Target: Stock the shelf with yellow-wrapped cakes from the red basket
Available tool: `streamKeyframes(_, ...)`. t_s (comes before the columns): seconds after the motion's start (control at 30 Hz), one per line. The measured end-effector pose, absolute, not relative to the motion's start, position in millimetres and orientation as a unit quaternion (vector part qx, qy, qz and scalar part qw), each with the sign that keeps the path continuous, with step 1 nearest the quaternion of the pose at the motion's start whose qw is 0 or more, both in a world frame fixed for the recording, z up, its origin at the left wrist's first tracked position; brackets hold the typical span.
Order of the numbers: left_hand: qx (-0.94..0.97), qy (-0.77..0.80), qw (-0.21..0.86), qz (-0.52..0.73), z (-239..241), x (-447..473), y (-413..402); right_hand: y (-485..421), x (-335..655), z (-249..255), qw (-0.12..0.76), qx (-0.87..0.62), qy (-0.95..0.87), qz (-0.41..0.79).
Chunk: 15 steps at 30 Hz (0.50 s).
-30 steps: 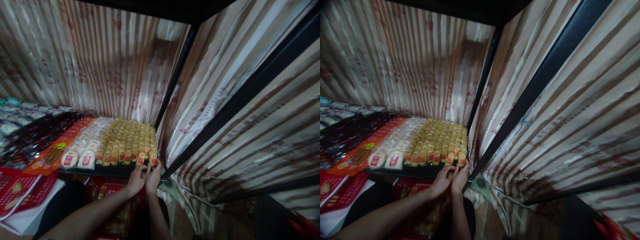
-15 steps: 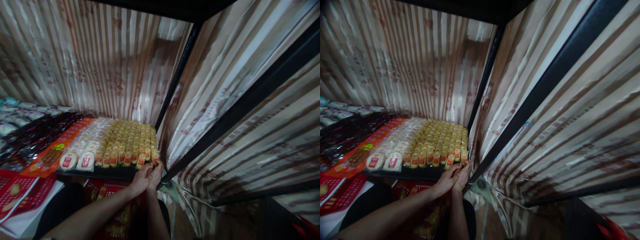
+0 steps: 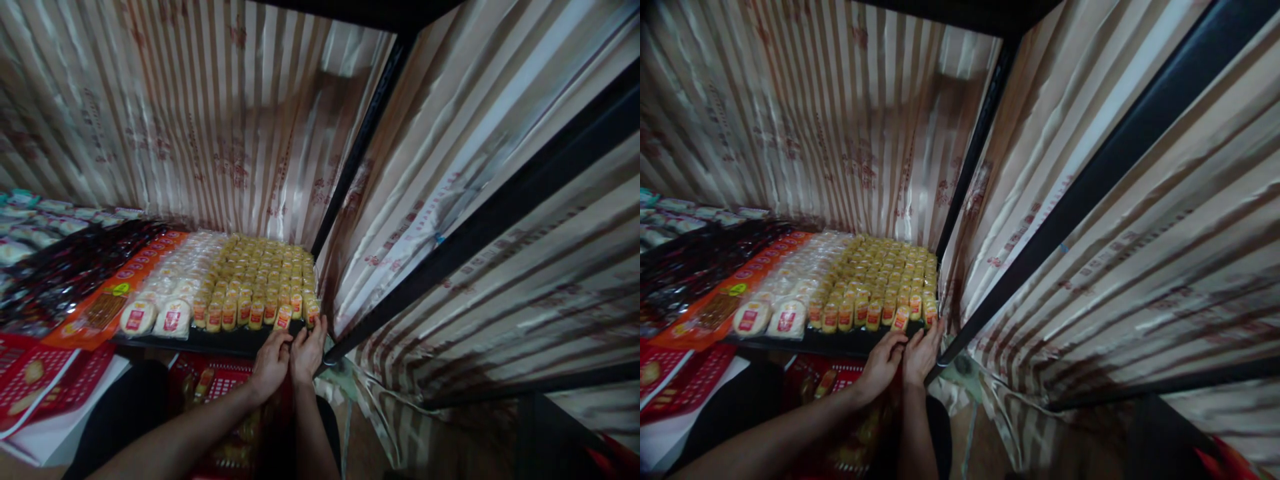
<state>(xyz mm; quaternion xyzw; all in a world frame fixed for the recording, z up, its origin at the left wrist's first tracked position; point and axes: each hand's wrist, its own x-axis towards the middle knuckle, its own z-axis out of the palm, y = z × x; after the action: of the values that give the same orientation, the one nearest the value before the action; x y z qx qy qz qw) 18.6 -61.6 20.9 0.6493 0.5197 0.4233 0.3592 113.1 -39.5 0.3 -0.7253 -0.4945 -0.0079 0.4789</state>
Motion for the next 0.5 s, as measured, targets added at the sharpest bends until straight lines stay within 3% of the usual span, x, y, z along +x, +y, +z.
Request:
streamKeyframes(0.33, 0.644, 0.511, 0.353, 0.446, 17.5, 12.4, -68.2, -41.9, 113.9, 0.2, 0.482, -0.707, -0.516, -0.032)
streamKeyframes(0.5, 0.632, 0.576, 0.290, 0.430, 24.5, 8.6, -65.0, -43.0, 113.2, 3.2, 0.484, -0.704, -0.519, -0.038)
